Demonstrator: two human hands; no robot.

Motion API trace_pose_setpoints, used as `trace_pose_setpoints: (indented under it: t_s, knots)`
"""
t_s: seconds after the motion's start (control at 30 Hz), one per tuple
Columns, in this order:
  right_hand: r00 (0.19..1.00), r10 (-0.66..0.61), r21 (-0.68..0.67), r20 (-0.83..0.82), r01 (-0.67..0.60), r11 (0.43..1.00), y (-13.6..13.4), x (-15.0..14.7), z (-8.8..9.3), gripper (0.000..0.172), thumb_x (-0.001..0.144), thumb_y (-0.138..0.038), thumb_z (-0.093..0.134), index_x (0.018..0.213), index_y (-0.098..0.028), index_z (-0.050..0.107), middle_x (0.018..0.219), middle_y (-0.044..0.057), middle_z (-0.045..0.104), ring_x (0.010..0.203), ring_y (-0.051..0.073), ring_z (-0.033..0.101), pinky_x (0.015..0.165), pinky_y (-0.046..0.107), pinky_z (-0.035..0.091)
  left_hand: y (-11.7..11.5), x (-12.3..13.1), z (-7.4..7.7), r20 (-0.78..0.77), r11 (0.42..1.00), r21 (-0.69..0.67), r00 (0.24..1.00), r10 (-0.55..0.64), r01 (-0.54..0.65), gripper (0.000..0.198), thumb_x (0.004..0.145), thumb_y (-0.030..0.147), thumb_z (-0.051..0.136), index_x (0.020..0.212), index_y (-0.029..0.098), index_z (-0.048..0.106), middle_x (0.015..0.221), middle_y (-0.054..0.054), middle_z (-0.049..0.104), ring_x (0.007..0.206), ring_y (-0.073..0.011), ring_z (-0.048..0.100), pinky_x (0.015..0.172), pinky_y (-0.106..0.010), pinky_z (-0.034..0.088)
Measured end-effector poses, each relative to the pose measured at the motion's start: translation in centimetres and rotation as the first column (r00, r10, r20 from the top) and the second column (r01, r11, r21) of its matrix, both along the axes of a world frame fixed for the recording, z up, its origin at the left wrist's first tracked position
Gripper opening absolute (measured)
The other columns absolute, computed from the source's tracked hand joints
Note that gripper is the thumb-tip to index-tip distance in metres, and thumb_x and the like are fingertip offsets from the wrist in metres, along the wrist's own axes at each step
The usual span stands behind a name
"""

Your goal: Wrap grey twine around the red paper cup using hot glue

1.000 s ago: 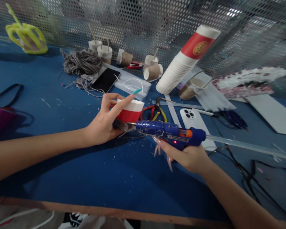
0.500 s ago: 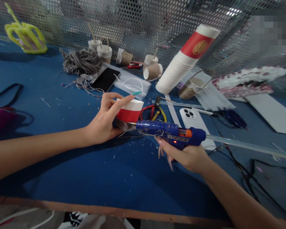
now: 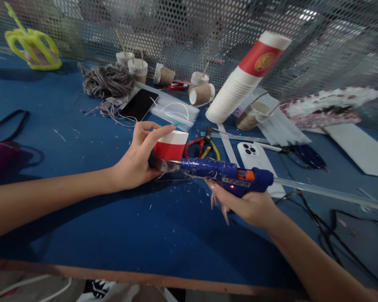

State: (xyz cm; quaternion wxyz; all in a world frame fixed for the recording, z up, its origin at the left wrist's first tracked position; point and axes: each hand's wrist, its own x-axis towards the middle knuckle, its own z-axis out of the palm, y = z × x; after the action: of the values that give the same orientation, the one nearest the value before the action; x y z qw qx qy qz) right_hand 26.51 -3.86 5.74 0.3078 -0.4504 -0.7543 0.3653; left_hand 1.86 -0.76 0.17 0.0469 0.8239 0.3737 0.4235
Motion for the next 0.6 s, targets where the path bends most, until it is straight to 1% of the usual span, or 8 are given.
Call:
trace_pose_setpoints:
  t_s: [0.13, 0.27, 0.4, 0.5, 0.6]
  knots:
    - [1.000, 0.010, -0.027, 0.005, -0.010, 1.000, 0.01, 0.14, -0.03, 0.039, 0.078, -0.022, 0.058, 0.039, -0.024, 0.049, 0.035, -0.006, 0.052, 0.034, 0.011, 0.058, 0.047, 0.017, 0.057, 0.12, -0.06, -0.18, 0.005, 1.000, -0.011, 1.000, 0.022, -0.021, 0.083, 0.071, 0.016, 0.073, 0.140, 0.024, 0.029, 0.120, -0.010, 0.035, 0.120, -0.0270, 0.040, 0.096, -0.042, 0.052]
    - [1.000, 0.003, -0.006, 0.008, -0.003, 1.000, -0.11, 0.19, 0.24, 0.040, 0.076, -0.022, 0.059, 0.038, -0.024, 0.048, 0.036, -0.005, 0.053, 0.034, 0.012, 0.058, 0.047, 0.020, 0.058, 0.10, -0.01, -0.28, 0.030, 0.999, -0.038, 0.999, 0.022, -0.021, 0.084, 0.070, 0.017, 0.075, 0.140, 0.023, 0.029, 0.121, -0.010, 0.035, 0.121, -0.0278, 0.040, 0.099, -0.044, 0.052]
    - [1.000, 0.021, -0.004, 0.001, -0.021, 1.000, -0.15, 0.15, 0.39, 0.039, 0.077, -0.019, 0.059, 0.039, -0.024, 0.048, 0.036, -0.005, 0.052, 0.034, 0.012, 0.057, 0.046, 0.020, 0.057, 0.05, 0.00, -0.27, 0.066, 0.998, -0.064, 0.998, 0.001, 0.003, 0.083, 0.071, 0.018, 0.076, 0.140, 0.025, 0.030, 0.121, -0.010, 0.036, 0.121, -0.0278, 0.042, 0.098, -0.045, 0.053]
    - [0.999, 0.036, 0.000, -0.012, -0.036, 0.999, -0.11, 0.18, 0.25, 0.039, 0.077, -0.019, 0.058, 0.040, -0.024, 0.047, 0.036, -0.006, 0.051, 0.035, 0.011, 0.057, 0.046, 0.019, 0.057, 0.14, -0.12, -0.35, 0.099, 0.996, -0.089, 0.995, -0.023, 0.032, 0.085, 0.070, 0.017, 0.076, 0.140, 0.027, 0.030, 0.125, -0.010, 0.035, 0.121, -0.0283, 0.043, 0.099, -0.048, 0.052]
    - [1.000, 0.030, -0.030, -0.008, -0.030, 0.999, -0.04, 0.28, 0.10, 0.033, 0.077, -0.020, 0.057, 0.045, -0.024, 0.051, 0.041, -0.004, 0.056, 0.040, 0.013, 0.061, 0.048, 0.021, 0.059, 0.29, -0.27, -0.51, 0.135, 0.991, -0.117, 0.990, -0.051, 0.067, 0.086, 0.069, 0.017, 0.077, 0.141, 0.026, 0.030, 0.127, -0.011, 0.035, 0.123, -0.0298, 0.044, 0.103, -0.051, 0.049]
